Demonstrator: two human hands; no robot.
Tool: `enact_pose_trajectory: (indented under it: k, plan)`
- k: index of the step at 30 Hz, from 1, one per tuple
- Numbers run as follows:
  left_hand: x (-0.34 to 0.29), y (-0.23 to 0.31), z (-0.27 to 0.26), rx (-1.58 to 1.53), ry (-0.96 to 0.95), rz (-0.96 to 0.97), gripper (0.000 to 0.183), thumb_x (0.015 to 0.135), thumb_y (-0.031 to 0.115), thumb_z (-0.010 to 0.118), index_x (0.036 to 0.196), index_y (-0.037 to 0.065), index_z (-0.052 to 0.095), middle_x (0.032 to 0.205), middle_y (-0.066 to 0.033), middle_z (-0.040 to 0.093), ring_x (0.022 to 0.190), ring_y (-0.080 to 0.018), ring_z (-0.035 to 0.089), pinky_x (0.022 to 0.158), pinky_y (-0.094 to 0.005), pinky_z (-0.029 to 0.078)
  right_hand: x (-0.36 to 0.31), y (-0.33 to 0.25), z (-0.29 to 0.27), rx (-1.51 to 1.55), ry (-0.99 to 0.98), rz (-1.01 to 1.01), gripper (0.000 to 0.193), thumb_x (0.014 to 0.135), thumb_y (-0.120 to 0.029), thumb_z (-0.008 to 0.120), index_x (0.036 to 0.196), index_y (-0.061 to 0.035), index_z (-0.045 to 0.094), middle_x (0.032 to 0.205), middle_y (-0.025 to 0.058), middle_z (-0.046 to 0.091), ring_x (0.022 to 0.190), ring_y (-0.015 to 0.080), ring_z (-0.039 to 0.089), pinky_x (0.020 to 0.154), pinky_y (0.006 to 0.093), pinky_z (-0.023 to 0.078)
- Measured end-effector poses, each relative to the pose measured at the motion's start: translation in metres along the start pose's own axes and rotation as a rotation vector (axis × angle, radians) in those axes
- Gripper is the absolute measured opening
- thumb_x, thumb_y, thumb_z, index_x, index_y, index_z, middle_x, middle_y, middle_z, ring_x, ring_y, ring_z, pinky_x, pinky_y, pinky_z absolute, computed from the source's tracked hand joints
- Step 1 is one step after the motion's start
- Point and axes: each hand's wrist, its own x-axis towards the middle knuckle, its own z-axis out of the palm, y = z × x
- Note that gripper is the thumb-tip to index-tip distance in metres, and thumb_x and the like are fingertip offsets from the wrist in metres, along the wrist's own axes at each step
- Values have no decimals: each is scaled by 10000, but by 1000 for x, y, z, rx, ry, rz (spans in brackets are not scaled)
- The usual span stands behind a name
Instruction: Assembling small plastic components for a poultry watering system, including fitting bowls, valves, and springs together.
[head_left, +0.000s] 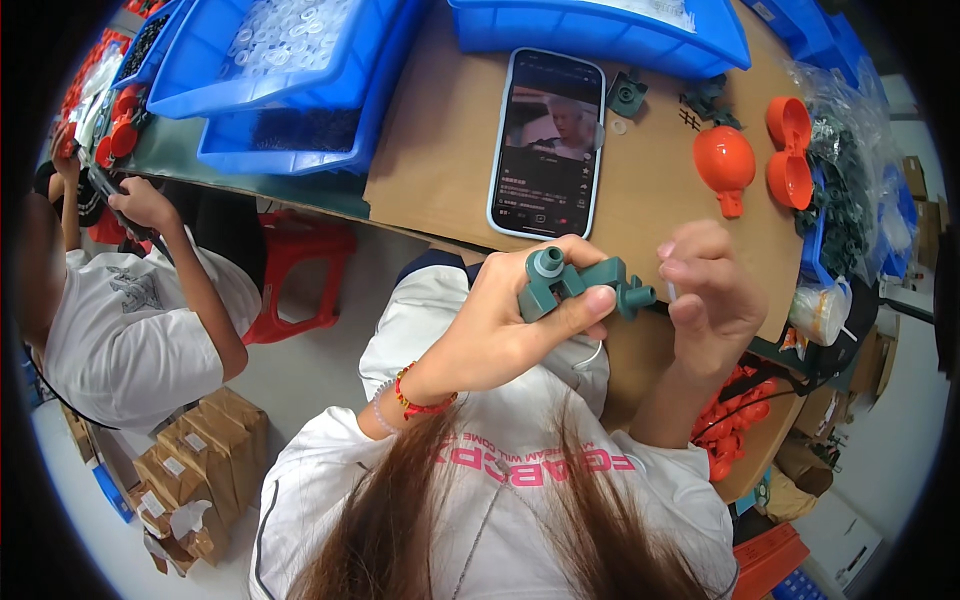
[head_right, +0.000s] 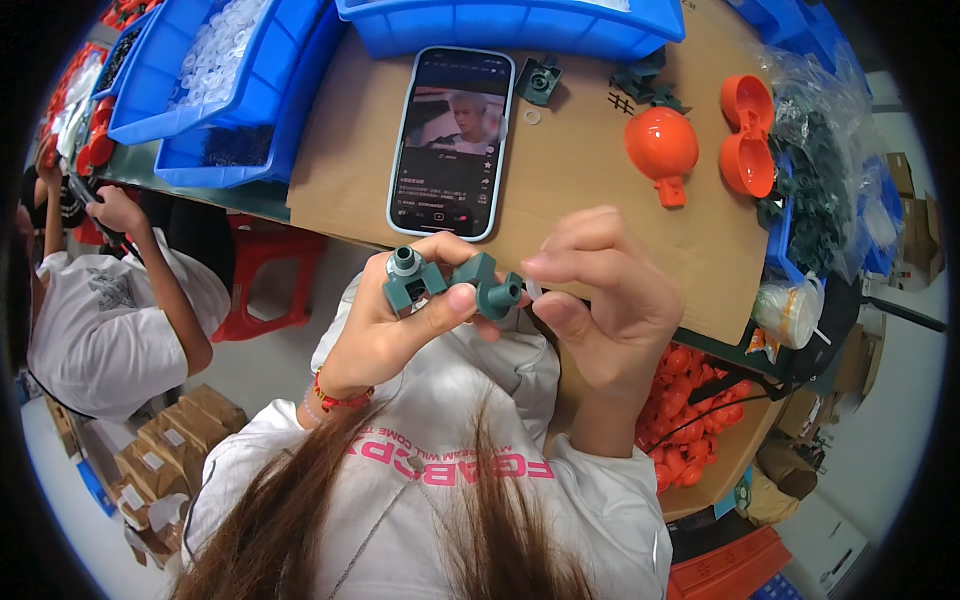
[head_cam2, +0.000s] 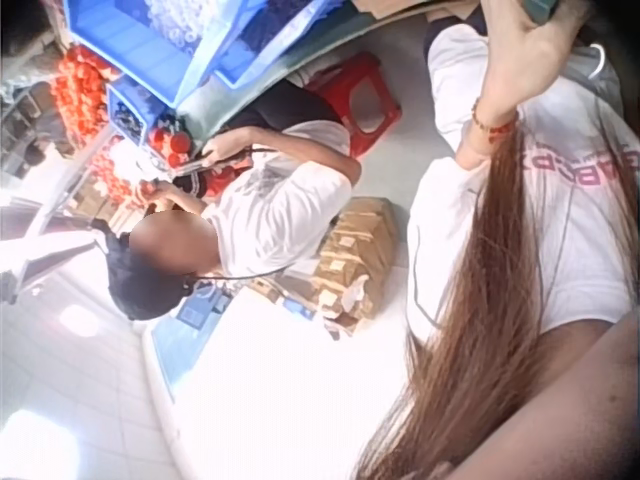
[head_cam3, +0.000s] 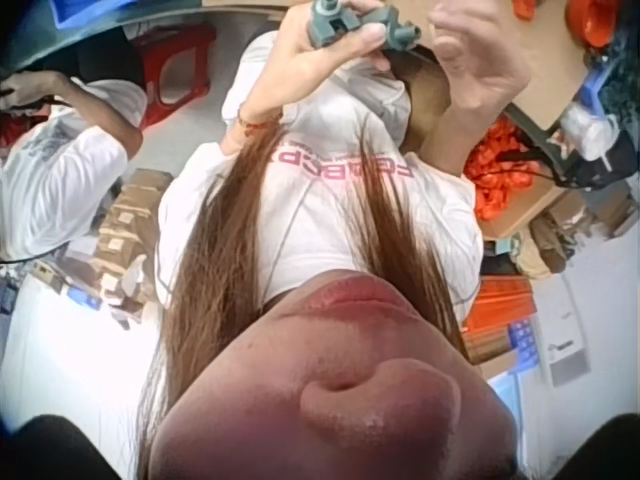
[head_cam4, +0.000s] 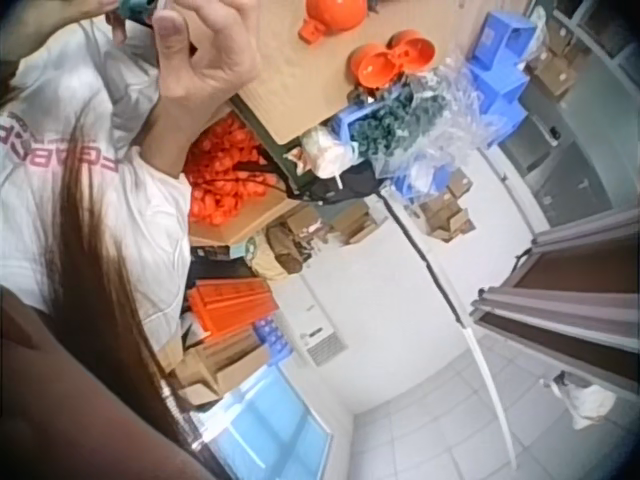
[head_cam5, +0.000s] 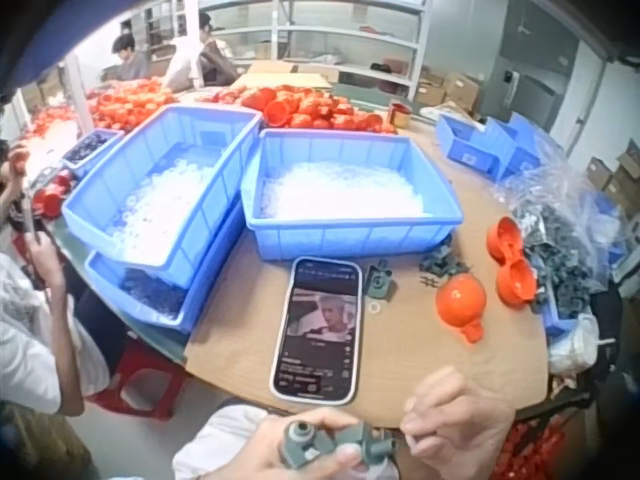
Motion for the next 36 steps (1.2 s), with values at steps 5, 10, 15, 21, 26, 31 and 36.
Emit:
enact_pose_trajectory:
  k: [5, 10, 15, 21, 26, 31, 36]
  plan:
    - [1, -1, -1, 72, -20, 2, 232, 847, 182, 544, 924, -36, 533, 807, -93, 601, 730, -132, 585, 682, -263, 464, 0, -4, 0, -14, -55, 24, 184, 678, -129, 713, 793, -3, 643, 755, 68, 542, 719, 183, 494, 621, 276, 376]
    - [1, -2, -1, 13, -17, 20, 239, 844, 187, 549, 932, -34, 536, 800, -82, 600, 749, -115, 570, 690, -253, 455, 1, -4, 1, -2, -57, 51, 175, 668, -110, 717, 791, -7, 647, 741, 62, 533, 697, 175, 480, 609, 271, 367]
    - [-3, 0, 1, -80, 14, 52, 195, 854, 174, 553, 920, -10, 548, 778, -33, 584, 712, -79, 571, 646, -218, 446, -6, 1, 4, 178, -104, 200, 210, 654, -79, 723, 840, -14, 650, 723, 33, 497, 680, 132, 457, 607, 249, 354]
    - [-2, -4, -1, -55, 35, 42, 191, 869, 171, 531, 946, -4, 539, 795, -27, 578, 722, -64, 546, 662, -214, 441, -17, 4, 17, 122, -68, 336, 332, 633, -64, 724, 951, -31, 637, 746, 11, 465, 669, 97, 440, 616, 225, 356]
    - [-2, -3, 0, -136, 63, -7, 200, 871, 183, 530, 965, 7, 542, 803, -23, 569, 717, -53, 517, 658, -210, 441, -1, -6, 14, 16, -120, 209, 363, 617, -62, 723, 969, -40, 636, 751, 17, 467, 660, 101, 435, 624, 224, 371]
    - [-4, 2, -2, -199, 34, -75, 282, 850, 210, 562, 1051, 19, 509, 908, -32, 554, 745, -60, 515, 657, -201, 444, 4, -4, 9, -111, -218, 198, 363, 593, -61, 724, 946, -34, 642, 759, 41, 492, 717, 124, 491, 658, 232, 393]
    - [-3, 0, -6, -248, -71, -135, 435, 809, 220, 606, 1167, 52, 426, 950, -13, 510, 745, -56, 518, 567, -183, 440, 17, -10, 8, -278, -386, 221, 360, 597, -58, 718, 948, -36, 640, 758, 33, 513, 689, 129, 490, 632, 246, 397]
